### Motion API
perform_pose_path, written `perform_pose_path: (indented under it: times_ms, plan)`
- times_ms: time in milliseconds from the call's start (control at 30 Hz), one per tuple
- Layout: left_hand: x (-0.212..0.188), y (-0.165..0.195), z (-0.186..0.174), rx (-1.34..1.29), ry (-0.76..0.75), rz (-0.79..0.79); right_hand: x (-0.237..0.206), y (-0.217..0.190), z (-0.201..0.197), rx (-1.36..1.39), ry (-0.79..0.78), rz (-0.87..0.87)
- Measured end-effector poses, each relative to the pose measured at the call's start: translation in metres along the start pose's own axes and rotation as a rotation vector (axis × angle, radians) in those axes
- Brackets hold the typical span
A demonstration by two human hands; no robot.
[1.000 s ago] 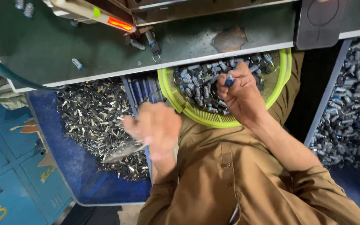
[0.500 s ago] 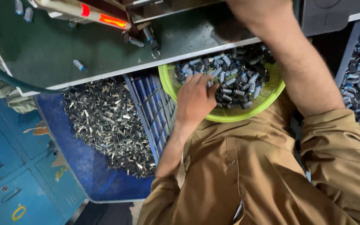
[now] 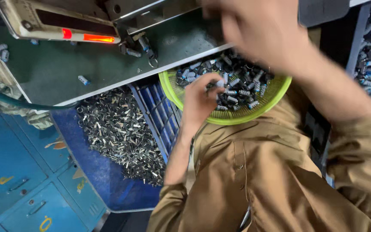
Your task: The person repeatedly picks small cylindrical parts from a green basket, briefly inspects them, and places them into a machine slot. The person continues this cycle throughout the clip, handling the parts one at a time.
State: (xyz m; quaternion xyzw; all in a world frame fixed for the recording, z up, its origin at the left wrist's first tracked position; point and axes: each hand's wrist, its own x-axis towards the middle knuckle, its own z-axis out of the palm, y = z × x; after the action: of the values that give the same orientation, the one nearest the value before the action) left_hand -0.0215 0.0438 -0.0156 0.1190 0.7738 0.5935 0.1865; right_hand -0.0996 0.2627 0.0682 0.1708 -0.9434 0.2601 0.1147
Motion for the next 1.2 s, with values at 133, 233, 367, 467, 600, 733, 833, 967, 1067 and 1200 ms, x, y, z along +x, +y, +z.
perform_pose_path:
  times_ms: [133,233,367,467,600,733,833,967,1067,1200]
  plan:
    - [-0.014,0.029,-0.014,0.103,0.289,0.175,-0.037,-0.042,0.013,0.521,0.120,-0.276]
    - [-0.012,0.045,-0.015,0.177,0.341,0.297,-0.071,-0.050,0.033,0.651,0.107,-0.090]
    - [-0.009,0.056,-0.011,-0.082,0.295,0.349,-0.106,-0.049,0.050,0.907,0.219,0.269]
    - [-0.010,0.060,-0.012,-0.149,0.223,0.324,-0.119,-0.052,0.056,1.194,0.327,0.340]
    - [-0.012,0.066,-0.016,-0.063,0.234,0.207,-0.125,-0.055,0.068,0.982,0.205,0.268]
    - [-0.016,0.079,-0.020,-0.059,0.230,0.214,-0.127,-0.045,0.081,1.139,0.224,0.443]
    - [-0.027,0.089,-0.021,-0.049,0.244,0.266,-0.123,-0.037,0.083,1.865,0.285,0.811]
    - [-0.035,0.086,-0.026,0.174,0.414,0.388,-0.101,-0.037,0.069,2.164,0.269,0.983]
    - [-0.035,0.070,-0.030,-0.003,0.396,0.198,-0.065,-0.030,0.052,1.555,0.214,0.539]
    - [-0.042,0.049,-0.023,-0.461,0.297,-0.089,0.002,0.005,0.035,0.727,0.403,-0.026]
